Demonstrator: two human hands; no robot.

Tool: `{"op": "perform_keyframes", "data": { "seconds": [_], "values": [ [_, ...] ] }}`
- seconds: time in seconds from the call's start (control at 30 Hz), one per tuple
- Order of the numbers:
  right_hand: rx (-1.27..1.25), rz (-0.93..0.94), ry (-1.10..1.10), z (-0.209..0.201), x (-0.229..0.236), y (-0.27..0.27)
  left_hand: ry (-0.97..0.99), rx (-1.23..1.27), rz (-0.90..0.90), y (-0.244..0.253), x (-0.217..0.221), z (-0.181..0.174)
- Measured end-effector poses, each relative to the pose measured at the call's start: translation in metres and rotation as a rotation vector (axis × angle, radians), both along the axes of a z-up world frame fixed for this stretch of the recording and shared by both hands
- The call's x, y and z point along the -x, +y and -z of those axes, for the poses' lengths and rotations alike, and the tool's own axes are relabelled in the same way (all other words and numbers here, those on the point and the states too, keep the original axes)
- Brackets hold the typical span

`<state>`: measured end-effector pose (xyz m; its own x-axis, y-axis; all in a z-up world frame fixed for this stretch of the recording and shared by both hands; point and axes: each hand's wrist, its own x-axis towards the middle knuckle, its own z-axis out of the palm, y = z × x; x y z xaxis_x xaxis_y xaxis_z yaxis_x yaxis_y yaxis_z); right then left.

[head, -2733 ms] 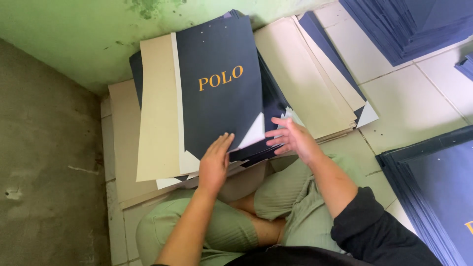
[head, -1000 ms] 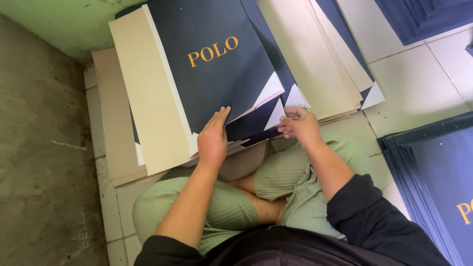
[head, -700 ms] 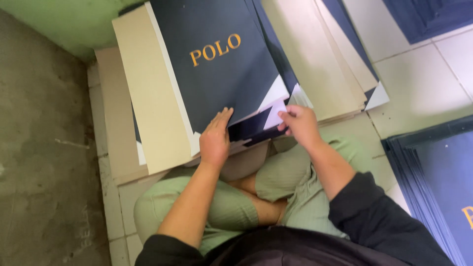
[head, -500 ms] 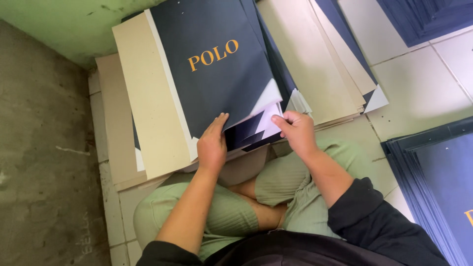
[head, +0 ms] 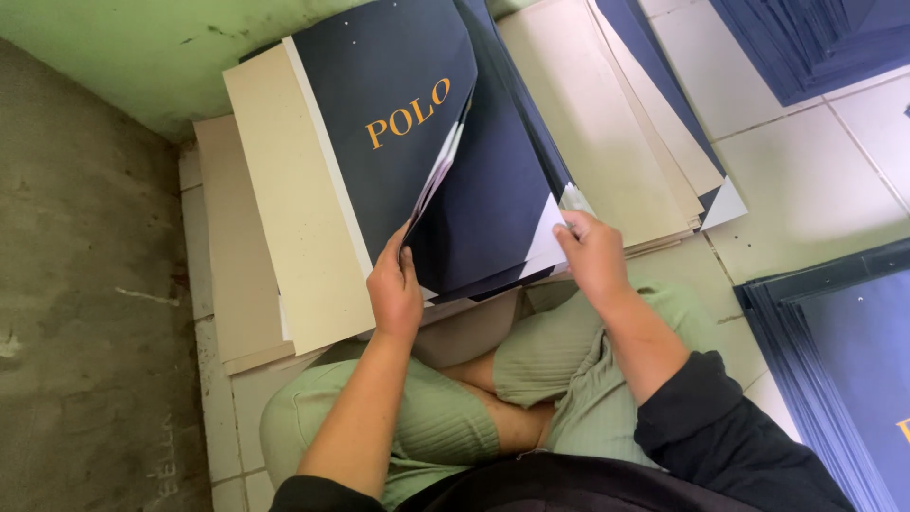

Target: Sorting and inspecting a stack of flat-packed paper bags by flipping through them.

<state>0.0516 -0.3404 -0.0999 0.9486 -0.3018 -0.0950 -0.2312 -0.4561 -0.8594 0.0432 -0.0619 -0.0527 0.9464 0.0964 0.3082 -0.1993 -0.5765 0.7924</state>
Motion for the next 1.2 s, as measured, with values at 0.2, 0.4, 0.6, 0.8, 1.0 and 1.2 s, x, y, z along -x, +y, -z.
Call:
{"op": "perform_keyframes", "data": {
  "seconds": [0.2, 0.4, 0.6, 0.8, 1.0, 1.2],
  "values": [
    [0.471, 0.076, -0.190, -0.007, 0.007, -0.005, -0.060, 0.012, -0.068, 0.002, 0.003, 0.001],
    [0.267, 0.040, 0.024, -0.061, 0.015, -0.001, -0.211, -0.005, -0.014, 0.007, 0.002, 0.007],
    [-0.068, 0.008, 0.187, 0.026, -0.023, -0.055, -0.266, -0.193, 0.158, 0.001, 0.007, 0.015],
    [-0.248, -0.011, 0.193, -0.012, -0.014, -0.036, -0.189, -0.700, 0.289, -0.022, 0.011, 0.048],
    [-0.639, -0.018, 0.063, -0.019, -0.002, -0.025, -0.138, -0.759, 0.377, -0.023, 0.005, 0.059],
    [-0.674, -0.159, 0.029, -0.048, 0.013, 0.006, -0.145, -0.666, 0.381, -0.021, 0.009, 0.039]
  ]
}}
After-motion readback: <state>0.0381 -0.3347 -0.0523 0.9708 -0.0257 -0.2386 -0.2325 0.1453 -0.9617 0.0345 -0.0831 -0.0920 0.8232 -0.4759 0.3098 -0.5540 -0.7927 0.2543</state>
